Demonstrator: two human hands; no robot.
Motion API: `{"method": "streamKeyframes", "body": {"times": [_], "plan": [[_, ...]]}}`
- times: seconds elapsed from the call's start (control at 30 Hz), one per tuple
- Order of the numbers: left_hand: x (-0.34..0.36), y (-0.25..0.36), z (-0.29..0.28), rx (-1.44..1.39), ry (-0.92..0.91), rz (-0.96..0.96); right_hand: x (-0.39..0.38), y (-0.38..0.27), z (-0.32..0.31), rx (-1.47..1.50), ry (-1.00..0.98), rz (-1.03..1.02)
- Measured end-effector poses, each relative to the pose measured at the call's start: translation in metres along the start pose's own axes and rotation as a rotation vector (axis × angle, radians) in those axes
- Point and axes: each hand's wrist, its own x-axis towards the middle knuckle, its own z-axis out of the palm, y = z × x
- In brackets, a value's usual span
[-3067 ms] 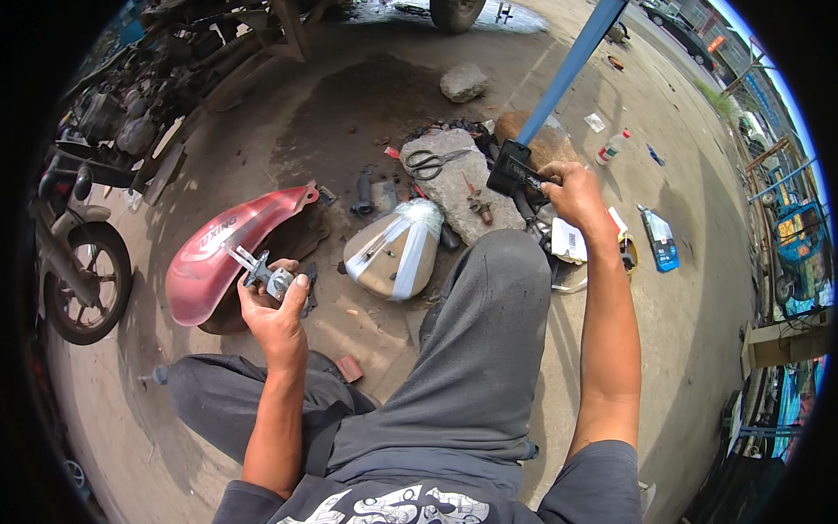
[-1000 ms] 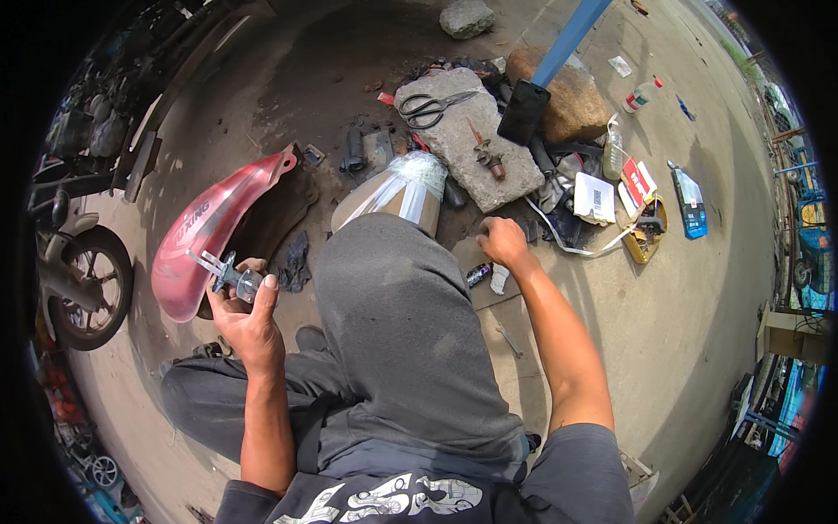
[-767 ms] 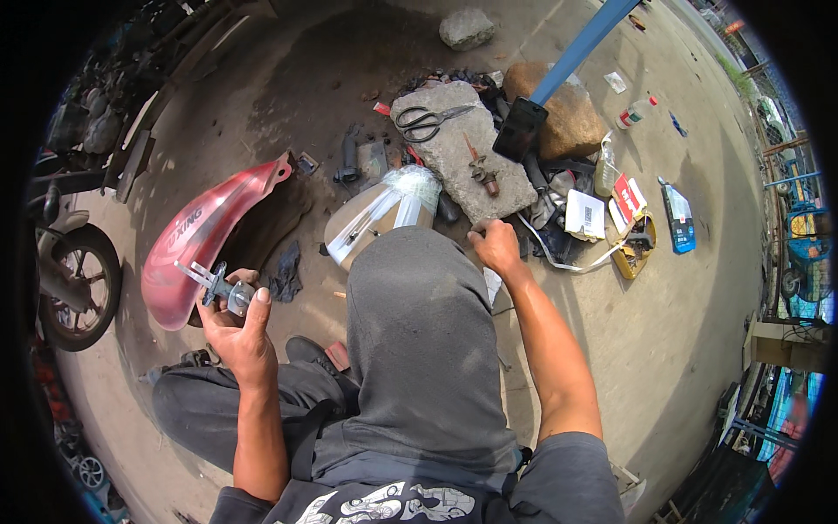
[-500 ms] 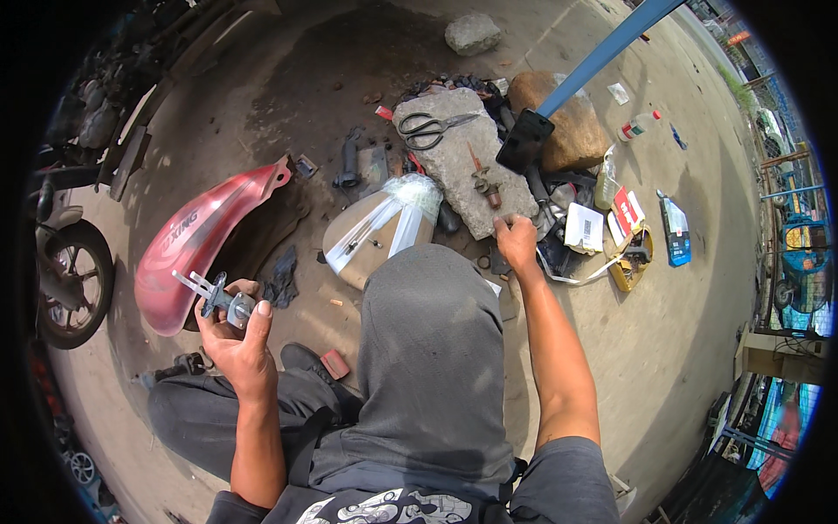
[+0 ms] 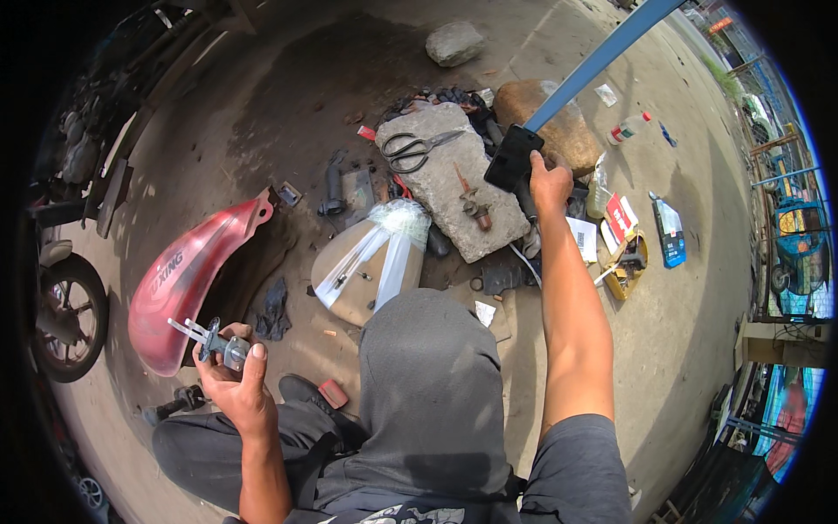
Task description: The person sits on the ground and applies a substance from a tube onto a small white scooter component. They then use a small tool to spread or adjust the substance on the part.
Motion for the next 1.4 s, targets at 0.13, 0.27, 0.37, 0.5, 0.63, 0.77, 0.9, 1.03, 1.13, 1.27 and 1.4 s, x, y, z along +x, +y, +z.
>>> {"method": "streamKeyframes", "body": {"times": [0.13,0.27,0.37,0.5,0.63,0.77,0.9,1.03,1.13,1.27,1.4], "plan": [[0.002,-0.006,0.002,0.015,-0.007,0.031,0.011,-0.004,0.006,-0.016,-0.033,0.016],[0.004,-0.007,0.004,0.034,-0.01,0.031,0.013,-0.008,0.008,-0.027,-0.043,0.032],[0.004,-0.006,0.007,0.035,-0.012,0.022,0.014,-0.007,0.011,-0.02,-0.046,0.048],[0.004,-0.006,0.009,0.035,-0.014,0.008,0.018,-0.002,0.013,-0.022,-0.047,0.072],[0.004,-0.007,0.01,0.034,-0.016,0.001,0.018,-0.008,0.013,-0.037,-0.053,0.098],[0.003,-0.006,0.011,0.043,-0.022,-0.006,0.018,-0.007,0.012,-0.031,-0.034,0.093],[0.003,-0.004,0.013,0.036,-0.026,-0.009,0.018,0.015,0.01,0.044,0.006,0.068],[0.002,-0.004,0.01,0.026,-0.022,-0.001,-0.005,0.029,0.005,0.066,0.024,0.115],[0.0,-0.003,0.01,0.016,-0.023,0.004,-0.025,0.036,-0.003,0.084,0.032,0.115],[-0.002,-0.004,0.007,-0.011,-0.04,0.008,-0.048,0.034,-0.009,0.096,0.019,0.075],[-0.003,-0.001,0.005,0.001,-0.032,0.028,-0.075,0.014,-0.009,0.21,-0.06,0.066]]}}
